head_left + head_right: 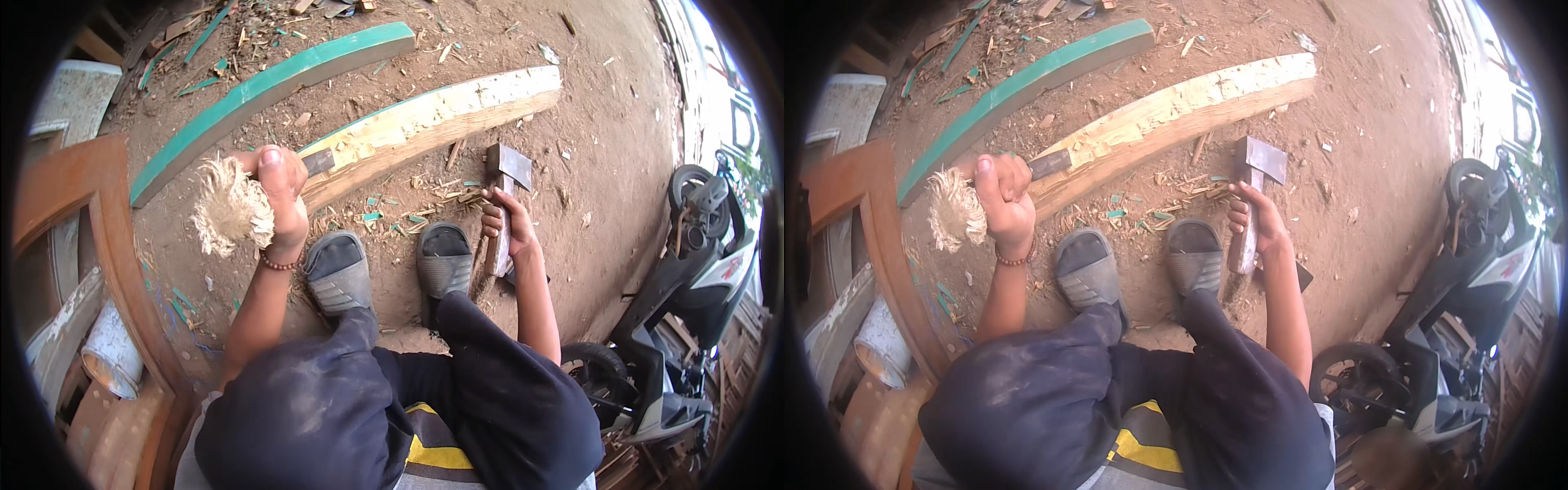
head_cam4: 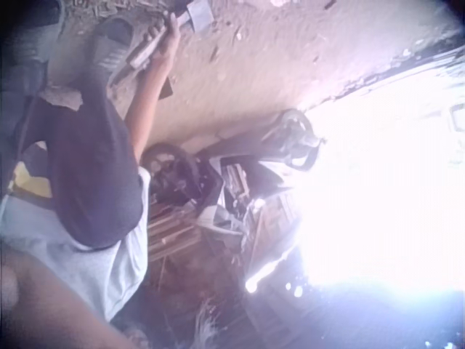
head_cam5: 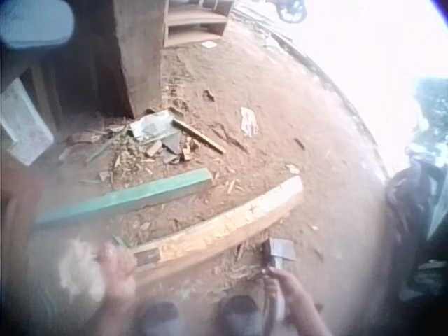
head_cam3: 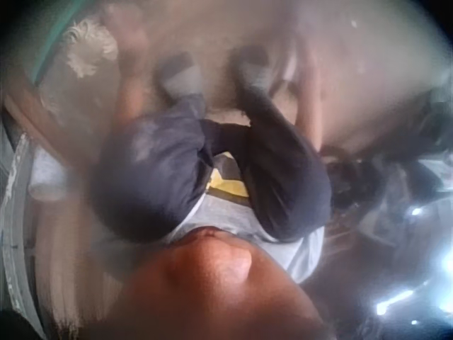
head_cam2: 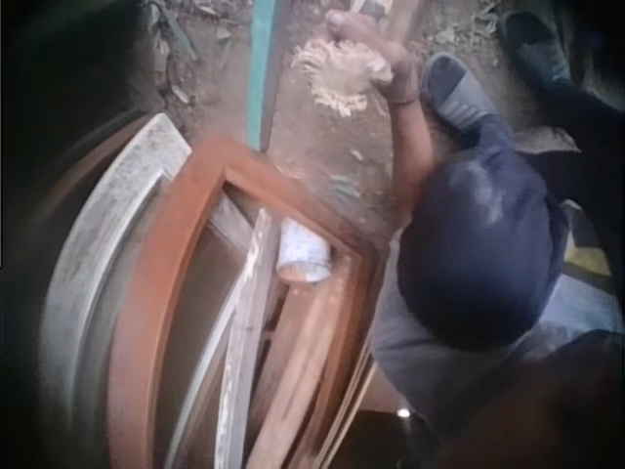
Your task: The person uses a small axe to chip and shape a long wooden plank resting on the ground. They repeatedly strike the wood, remove shavings by hand, and adjust the plank's position to continue carving along its length.
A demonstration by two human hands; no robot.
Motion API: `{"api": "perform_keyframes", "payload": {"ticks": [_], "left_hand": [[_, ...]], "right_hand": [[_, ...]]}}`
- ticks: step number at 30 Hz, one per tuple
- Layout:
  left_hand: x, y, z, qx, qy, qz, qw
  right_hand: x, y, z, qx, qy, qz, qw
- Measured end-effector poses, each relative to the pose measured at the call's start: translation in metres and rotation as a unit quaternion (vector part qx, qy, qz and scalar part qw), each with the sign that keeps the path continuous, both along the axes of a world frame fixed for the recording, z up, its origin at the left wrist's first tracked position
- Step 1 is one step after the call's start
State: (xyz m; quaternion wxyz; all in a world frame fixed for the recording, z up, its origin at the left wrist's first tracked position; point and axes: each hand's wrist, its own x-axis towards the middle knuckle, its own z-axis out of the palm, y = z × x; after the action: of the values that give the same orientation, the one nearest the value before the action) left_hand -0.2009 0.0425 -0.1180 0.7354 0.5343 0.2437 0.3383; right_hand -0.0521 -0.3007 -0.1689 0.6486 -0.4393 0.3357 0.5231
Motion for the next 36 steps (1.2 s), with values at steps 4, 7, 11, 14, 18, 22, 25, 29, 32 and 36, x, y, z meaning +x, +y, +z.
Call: {"api": "perform_keyframes", "payload": {"ticks": [4, 7, 11, 14, 18, 22, 25, 29, 32, 36], "left_hand": [[0.000, -0.009, 0.001, 0.023, 0.022, 0.026, 0.999], [0.004, -0.017, 0.001, 0.035, 0.039, 0.067, 0.996], [0.006, -0.017, 0.002, 0.045, 0.039, 0.060, 0.996], [0.009, -0.015, -0.001, 0.085, 0.066, 0.046, 0.993], [0.017, -0.021, -0.009, 0.090, 0.039, 0.078, 0.992], [0.022, -0.026, -0.011, 0.247, 0.124, 0.102, 0.956], [0.024, -0.024, -0.008, 0.229, 0.101, 0.125, 0.960], [0.025, -0.020, -0.001, 0.107, 0.042, 0.124, 0.986], [0.026, -0.021, -0.001, 0.105, 0.039, 0.125, 0.986], [0.024, -0.022, -0.005, 0.173, 0.084, 0.143, 0.971]], "right_hand": [[0.002, -0.007, -0.007, 0.012, -0.017, 0.033, 0.999], [0.006, -0.010, -0.014, 0.036, -0.015, 0.033, 0.999], [0.008, -0.016, -0.019, 0.045, -0.018, 0.040, 0.998], [0.008, -0.020, -0.022, 0.052, -0.023, 0.049, 0.997], [0.009, -0.022, -0.025, 0.051, -0.028, 0.063, 0.996], [0.011, -0.022, -0.028, 0.057, -0.028, 0.065, 0.996], [0.011, -0.025, -0.029, 0.067, -0.012, 0.053, 0.996], [0.005, -0.030, -0.034, 0.135, 0.010, 0.006, 0.991], [-0.005, -0.033, -0.037, 0.228, 0.070, -0.101, 0.966], [-0.013, -0.033, -0.034, 0.255, 0.051, -0.133, 0.957]]}}
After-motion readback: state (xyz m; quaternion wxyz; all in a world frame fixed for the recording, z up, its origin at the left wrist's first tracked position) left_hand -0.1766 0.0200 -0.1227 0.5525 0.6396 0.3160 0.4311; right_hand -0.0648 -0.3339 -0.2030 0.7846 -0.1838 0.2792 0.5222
